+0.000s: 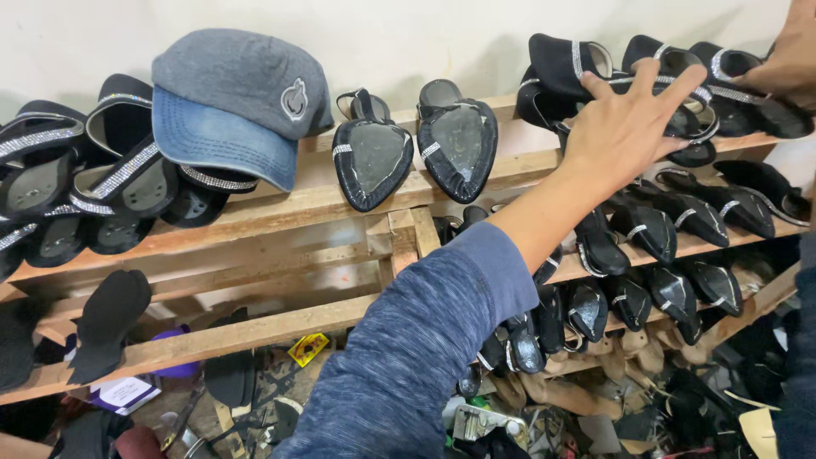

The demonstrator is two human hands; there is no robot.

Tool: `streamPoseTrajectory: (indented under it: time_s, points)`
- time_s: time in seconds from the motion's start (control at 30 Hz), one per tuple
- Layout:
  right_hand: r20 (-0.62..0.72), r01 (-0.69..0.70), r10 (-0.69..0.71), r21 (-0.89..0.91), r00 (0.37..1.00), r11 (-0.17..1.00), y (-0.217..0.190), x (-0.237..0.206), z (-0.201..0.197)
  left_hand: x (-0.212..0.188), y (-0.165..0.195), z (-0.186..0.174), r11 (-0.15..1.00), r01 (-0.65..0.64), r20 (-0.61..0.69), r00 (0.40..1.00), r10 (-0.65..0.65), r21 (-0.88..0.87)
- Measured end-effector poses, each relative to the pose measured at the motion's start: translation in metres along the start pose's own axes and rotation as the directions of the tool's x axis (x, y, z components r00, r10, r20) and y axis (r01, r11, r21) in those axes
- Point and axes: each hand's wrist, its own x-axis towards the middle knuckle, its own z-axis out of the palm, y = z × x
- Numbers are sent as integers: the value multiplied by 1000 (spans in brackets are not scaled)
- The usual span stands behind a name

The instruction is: The person picks up a black high-heeled shoe and applies a yellow liquid to the sole using a small brush. They rub the liquid into the sole with their fingers, then place the shoe on a wooden shelf. They repeat the process with a second shoe.

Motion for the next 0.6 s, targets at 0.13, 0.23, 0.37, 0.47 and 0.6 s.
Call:
streamPoseTrajectory:
  time_s: [0.13,0.23,0.37,0.47,0.6]
  points:
    - [-42,-8,10,51,999,999,7,-10,-20,1,4,-13,993,-103,80,991,107,-52]
    - [-46,8,-4,73,999,997,8,-18,-38,6,8,-23,973,-176,35,982,183,-146]
    - [-20,15,-12,143,1000,990,14,-35,-59,15,16,-39,977,-114,209,966,151,-180]
    - [-64,31,-20,173,998,984,10,-49,-64,17,23,-53,986,-27,304,950,77,-165]
    - [3,-174,189,408,982,896,1,-55,-68,4,19,-61,944,-105,108,983,145,-313]
